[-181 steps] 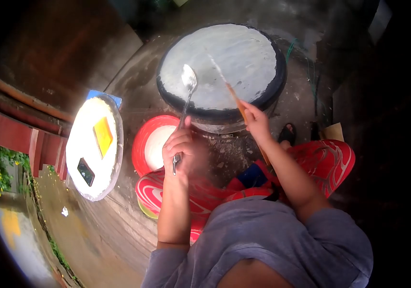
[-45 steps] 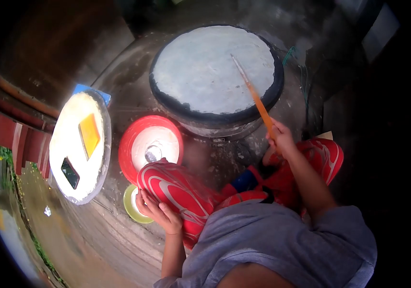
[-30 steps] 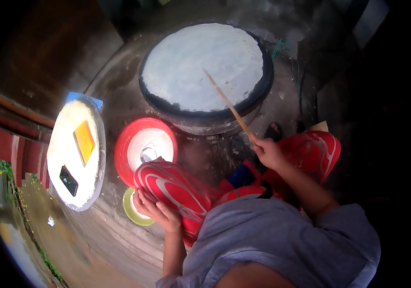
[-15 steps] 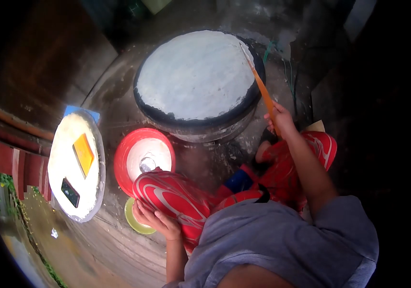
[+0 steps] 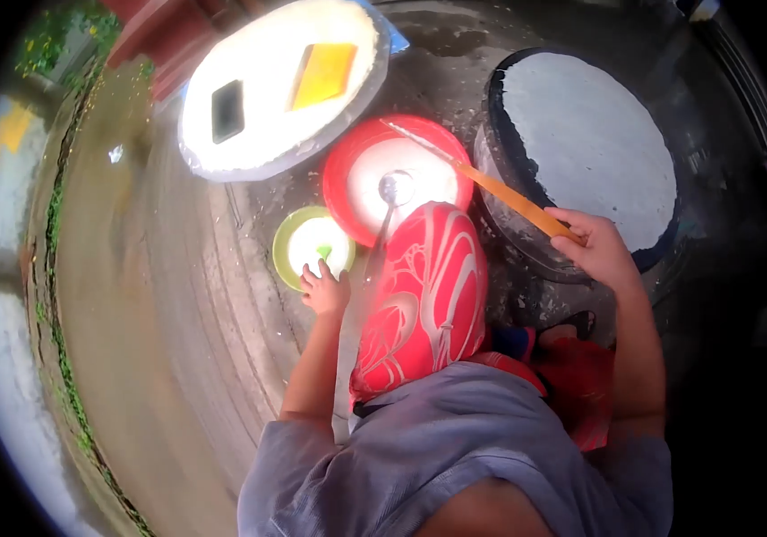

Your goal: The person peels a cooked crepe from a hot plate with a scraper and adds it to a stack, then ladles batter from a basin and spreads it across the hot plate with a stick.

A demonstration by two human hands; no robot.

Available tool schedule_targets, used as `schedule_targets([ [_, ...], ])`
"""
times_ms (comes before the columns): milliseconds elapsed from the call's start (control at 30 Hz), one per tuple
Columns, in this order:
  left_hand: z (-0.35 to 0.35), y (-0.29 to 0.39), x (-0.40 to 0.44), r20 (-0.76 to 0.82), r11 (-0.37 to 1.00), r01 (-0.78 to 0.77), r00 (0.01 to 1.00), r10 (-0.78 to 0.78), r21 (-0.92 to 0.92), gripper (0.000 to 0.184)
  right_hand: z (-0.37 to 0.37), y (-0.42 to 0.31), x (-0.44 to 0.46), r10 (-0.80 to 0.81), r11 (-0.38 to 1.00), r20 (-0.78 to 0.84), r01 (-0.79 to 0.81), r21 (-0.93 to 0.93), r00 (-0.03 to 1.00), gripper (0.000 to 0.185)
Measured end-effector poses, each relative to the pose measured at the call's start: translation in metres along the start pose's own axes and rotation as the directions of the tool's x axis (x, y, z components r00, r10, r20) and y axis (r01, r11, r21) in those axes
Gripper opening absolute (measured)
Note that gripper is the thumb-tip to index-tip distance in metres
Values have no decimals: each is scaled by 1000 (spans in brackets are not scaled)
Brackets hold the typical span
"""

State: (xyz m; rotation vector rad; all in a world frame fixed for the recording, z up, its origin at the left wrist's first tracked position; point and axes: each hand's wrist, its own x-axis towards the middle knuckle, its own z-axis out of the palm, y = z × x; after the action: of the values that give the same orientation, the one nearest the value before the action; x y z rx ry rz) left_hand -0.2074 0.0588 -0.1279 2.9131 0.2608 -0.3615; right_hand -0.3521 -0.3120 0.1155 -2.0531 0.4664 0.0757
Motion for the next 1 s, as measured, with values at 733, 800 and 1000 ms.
schedule_targets([
  [733, 93, -82, -12, 7, 615, 47, 998, -67, -787, 29, 267, -55, 201, 143, 617, 577, 383, -687, 804, 25],
  [800, 93, -86, 17, 100, 667, 183, 982, -160, -723, 32, 261, -54, 204, 179, 601, 567, 367, -710, 804, 25],
  [1000, 67, -92, 36, 75, 734, 248, 963, -261, -632, 33, 249, -43, 207, 122, 681, 639, 404, -611, 760, 26],
])
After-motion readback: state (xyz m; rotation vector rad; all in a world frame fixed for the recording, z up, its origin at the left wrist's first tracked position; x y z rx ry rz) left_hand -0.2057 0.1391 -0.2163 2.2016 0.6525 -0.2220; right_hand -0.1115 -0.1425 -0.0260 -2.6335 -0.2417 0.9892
